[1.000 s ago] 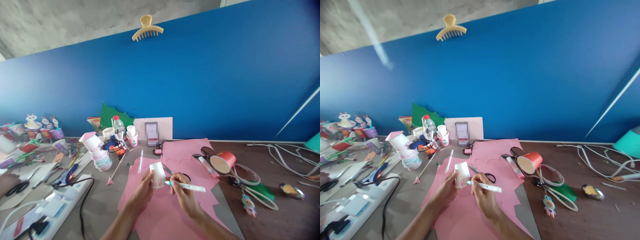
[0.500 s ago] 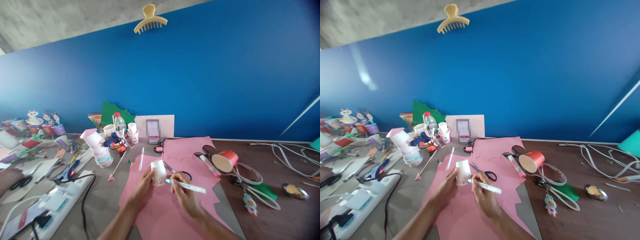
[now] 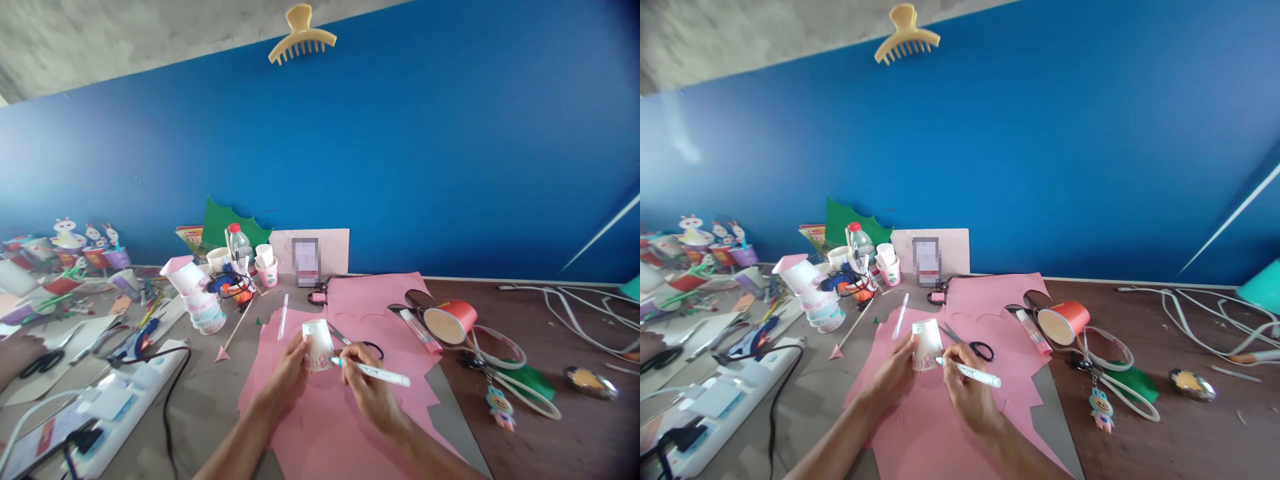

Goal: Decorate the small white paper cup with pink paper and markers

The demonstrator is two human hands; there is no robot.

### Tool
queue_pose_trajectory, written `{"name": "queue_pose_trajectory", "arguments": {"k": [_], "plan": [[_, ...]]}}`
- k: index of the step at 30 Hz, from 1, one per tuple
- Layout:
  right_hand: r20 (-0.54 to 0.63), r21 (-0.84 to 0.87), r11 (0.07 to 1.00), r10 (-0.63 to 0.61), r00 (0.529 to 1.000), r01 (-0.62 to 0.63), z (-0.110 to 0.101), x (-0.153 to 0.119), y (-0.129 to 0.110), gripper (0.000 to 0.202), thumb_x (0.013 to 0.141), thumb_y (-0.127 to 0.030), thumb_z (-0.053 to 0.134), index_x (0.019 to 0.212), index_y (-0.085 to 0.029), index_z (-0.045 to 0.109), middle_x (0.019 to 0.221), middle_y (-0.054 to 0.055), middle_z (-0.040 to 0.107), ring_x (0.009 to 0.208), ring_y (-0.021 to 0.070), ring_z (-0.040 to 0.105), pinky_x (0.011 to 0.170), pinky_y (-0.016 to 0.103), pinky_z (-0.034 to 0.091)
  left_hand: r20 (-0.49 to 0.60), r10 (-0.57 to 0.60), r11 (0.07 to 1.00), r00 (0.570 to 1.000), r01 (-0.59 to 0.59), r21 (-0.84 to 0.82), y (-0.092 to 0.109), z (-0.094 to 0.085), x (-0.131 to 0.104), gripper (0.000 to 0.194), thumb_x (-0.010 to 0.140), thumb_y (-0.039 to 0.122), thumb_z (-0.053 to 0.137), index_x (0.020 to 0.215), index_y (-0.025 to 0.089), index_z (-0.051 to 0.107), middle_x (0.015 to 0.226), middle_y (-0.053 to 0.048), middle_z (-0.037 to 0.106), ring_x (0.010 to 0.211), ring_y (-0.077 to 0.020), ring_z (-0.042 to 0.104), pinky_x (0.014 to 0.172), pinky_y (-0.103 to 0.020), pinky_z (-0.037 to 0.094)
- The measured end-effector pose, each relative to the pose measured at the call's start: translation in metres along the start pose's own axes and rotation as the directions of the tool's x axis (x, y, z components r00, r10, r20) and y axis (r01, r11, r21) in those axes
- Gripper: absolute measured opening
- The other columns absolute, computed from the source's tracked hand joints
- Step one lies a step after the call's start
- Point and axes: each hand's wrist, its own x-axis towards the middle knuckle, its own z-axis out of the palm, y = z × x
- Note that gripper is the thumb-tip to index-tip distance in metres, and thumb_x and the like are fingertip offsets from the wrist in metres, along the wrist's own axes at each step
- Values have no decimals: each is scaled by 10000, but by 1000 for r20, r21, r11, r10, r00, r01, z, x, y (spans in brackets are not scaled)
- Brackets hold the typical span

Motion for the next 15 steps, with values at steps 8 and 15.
{"name": "queue_pose_trajectory", "arguments": {"k": [8,15], "plan": [[9,-109,991,-79,997,80,-2,1,-1,209,915,-350,464,754,-230,523,607,-18,511,523,147,443,491,254,370,-18,18,1000,1000,-18,-19,-1,0,0,348,793,486,751,977,192,718,821,-39,707,748,-188,621,624,-252,445],[32,-36,999,-37,999,38,0,1,1,228,931,-356,430,753,-234,502,584,-31,482,494,137,420,469,248,356,10,13,998,1000,-12,-54,-1,0,1,352,792,476,756,980,180,720,819,-45,707,755,-190,630,675,-269,465]]}}
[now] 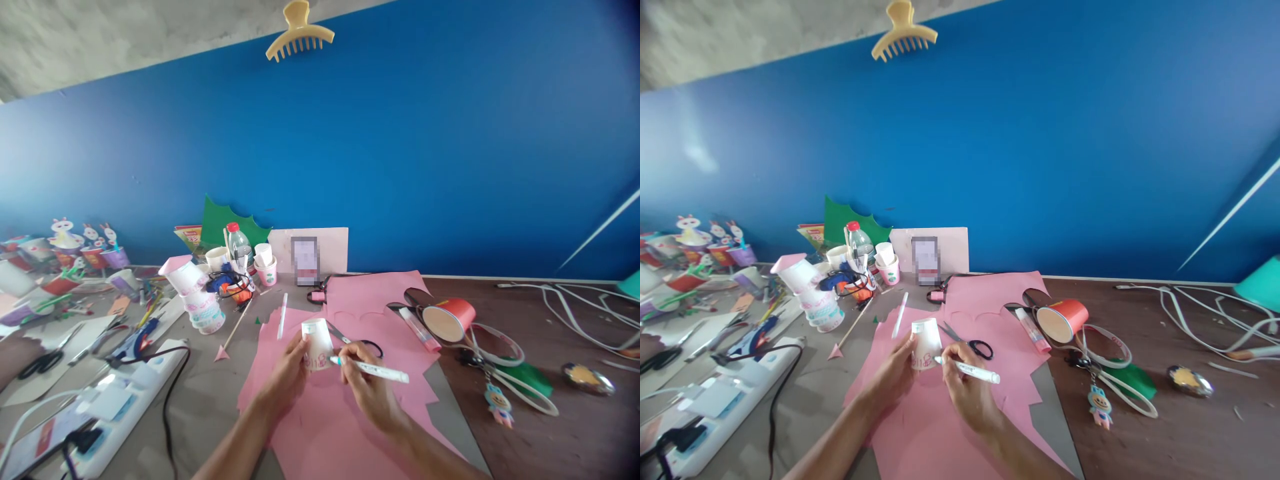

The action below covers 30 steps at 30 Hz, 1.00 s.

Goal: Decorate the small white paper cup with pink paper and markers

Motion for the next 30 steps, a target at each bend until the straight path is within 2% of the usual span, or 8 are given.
{"name": "queue_pose_trajectory", "arguments": {"k": [4,10,17,25,28,30], "plan": [[-1,33,999,40,999,-40,0,0,4,234,935,-379,431,764,-234,501,572,-43,459,486,132,403,468,247,351,1,-9,1000,1000,9,-4,-3,-3,1,371,802,463,749,1020,165,707,853,-52,710,815,-203,643,728,-284,480],[-30,-19,999,33,999,-34,0,1,4,231,909,-369,461,732,-228,507,579,-37,469,503,132,403,484,252,340,4,-7,1000,1000,7,-24,-4,-4,1,361,828,444,733,1044,157,702,842,-47,713,833,-204,657,714,-267,476],[6,97,992,80,997,-80,0,0,3,231,926,-378,445,754,-233,499,551,-52,457,471,126,390,456,244,335,1,-7,999,1000,7,-48,-1,-1,0,368,811,443,751,1024,146,710,832,-60,727,856,-224,671,773,-292,503],[25,25,998,59,998,-60,-2,-1,0,240,910,-372,478,720,-226,491,568,-46,450,503,124,388,484,245,323,-28,-18,1000,999,18,-6,0,0,0,428,755,487,781,1021,160,709,877,-65,732,867,-225,671,763,-291,511],[30,85,992,88,996,-91,0,-1,1,256,910,-388,484,708,-231,472,542,-58,432,483,117,379,470,237,322,-22,-16,1000,1000,16,8,1,1,-1,403,765,492,768,1005,173,717,872,-74,733,870,-243,672,746,-300,513],[-7,146,982,120,993,-118,1,0,2,267,912,-411,486,714,-232,477,534,-60,436,471,116,388,457,232,329,-15,-22,1000,1000,22,14,1,1,-1,380,776,488,759,996,180,721,872,-75,732,878,-250,670,740,-300,512]]}}
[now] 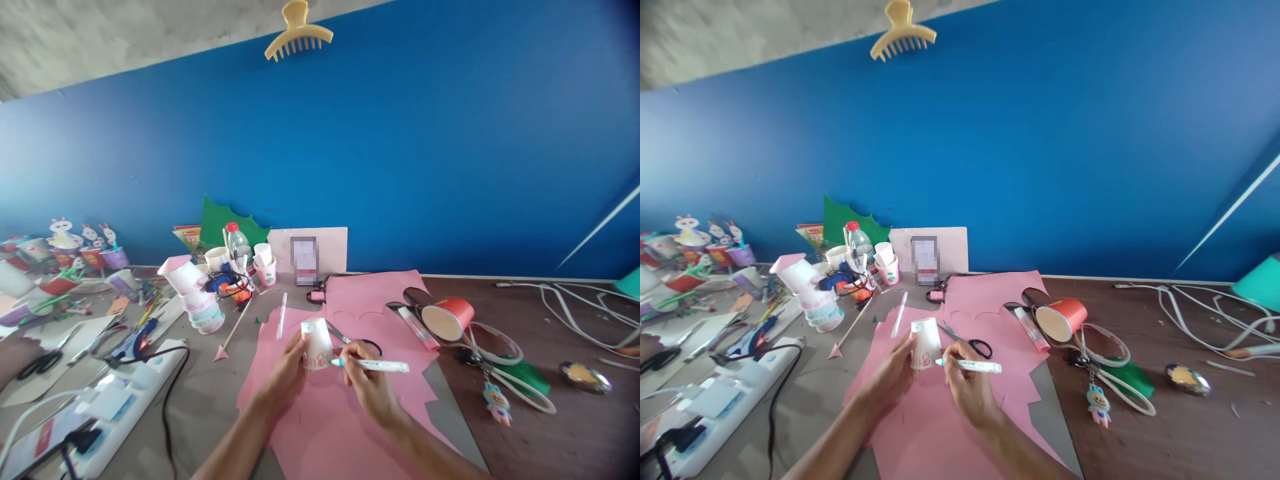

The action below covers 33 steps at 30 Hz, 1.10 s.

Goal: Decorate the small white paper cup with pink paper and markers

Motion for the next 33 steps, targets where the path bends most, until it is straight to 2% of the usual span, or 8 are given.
{"name": "queue_pose_trajectory", "arguments": {"k": [4,17,22,27,33], "plan": [[-65,59,998,-3,998,6,2,2,0,300,907,-448,515,705,-227,504,535,-52,463,477,117,411,456,230,352,6,0,1000,1000,0,-14,-2,-2,1,366,798,478,744,1004,177,717,880,-59,728,879,-236,664,752,-286,504],[-69,69,998,14,998,-9,2,2,2,344,910,-506,534,713,-224,514,539,-48,470,469,115,404,430,224,332,15,0,1000,1000,0,-15,1,-1,0,322,807,463,737,959,180,721,867,-56,722,868,-240,652,703,-273,480],[-61,35,999,-3,998,6,1,1,0,338,926,-497,511,723,-227,510,543,-48,470,461,115,398,417,224,327,-6,-2,1000,1000,2,-15,1,0,-1,356,811,469,735,986,160,710,879,-61,725,880,-240,656,727,-274,479],[-64,7,1000,-15,998,15,2,2,-2,326,925,-484,511,723,-228,510,538,-49,469,461,117,400,420,224,334,20,-12,999,1000,12,-37,-2,-4,0,320,835,442,723,1010,174,714,899,-60,726,883,-229,655,751,-283,490],[-43,14,1000,-6,999,6,2,0,-1,269,915,-432,526,745,-223,524,555,-47,468,474,115,400,436,226,342,16,3,998,1000,-2,-65,-4,-6,3,351,801,442,761,989,149,715,893,-71,730,877,-226,667,779,-293,503]]}}
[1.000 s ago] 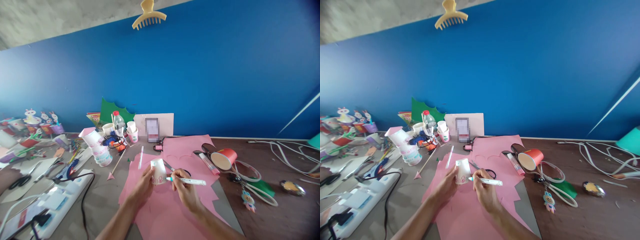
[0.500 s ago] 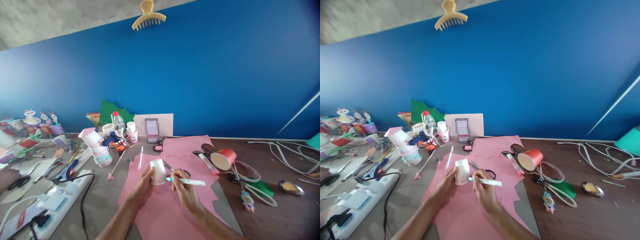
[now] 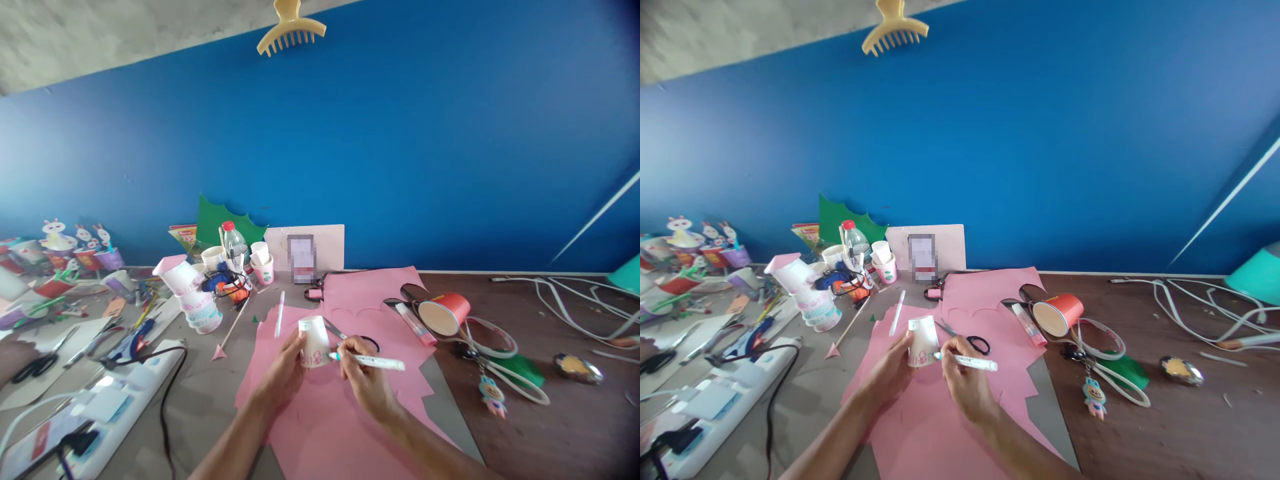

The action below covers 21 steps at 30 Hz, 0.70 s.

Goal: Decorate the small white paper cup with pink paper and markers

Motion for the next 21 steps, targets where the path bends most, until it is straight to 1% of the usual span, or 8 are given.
{"name": "queue_pose_trajectory", "arguments": {"k": [3,5,8,11,18,21], "plan": [[9,15,1000,-2,1000,2,0,0,1,273,912,-436,528,742,-222,527,550,-47,472,471,115,402,432,225,343,-1,3,1000,1000,-3,-11,0,1,0,343,790,444,774,950,144,722,868,-66,732,880,-230,674,779,-291,508],[-8,18,1000,4,1000,-4,0,1,0,293,911,-450,526,727,-222,524,542,-45,479,468,114,409,427,222,342,-8,-1,1000,1000,1,-20,0,0,0,336,793,440,773,944,145,725,858,-65,733,877,-234,679,770,-289,511],[-36,18,1000,16,999,-15,1,3,0,324,907,-479,525,707,-223,512,525,-47,475,457,113,410,419,220,337,-8,-11,1000,1000,11,-19,-1,-2,0,342,817,426,757,1000,139,721,860,-69,733,863,-224,683,762,-281,513],[-34,18,1000,17,999,-16,1,4,-1,328,904,-490,525,710,-226,510,521,-52,464,448,110,398,414,220,333,-4,-6,1000,1000,6,-14,-2,-3,0,363,830,428,743,1037,131,715,874,-73,731,854,-214,681,771,-286,514],[-42,10,1000,20,999,-20,-1,4,-2,311,893,-466,533,693,-231,499,517,-53,455,459,116,398,427,225,336,-13,-11,1000,1000,11,-19,-1,-1,0,357,814,442,757,1002,140,724,842,-63,731,860,-228,683,752,-283,511],[-21,30,999,14,1000,-14,-1,4,-1,303,902,-457,524,704,-230,501,524,-51,464,464,115,397,422,220,325,-17,-16,1000,1000,15,-22,-1,-1,0,360,798,448,770,971,136,723,841,-64,734,855,-235,686,756,-291,515]]}}
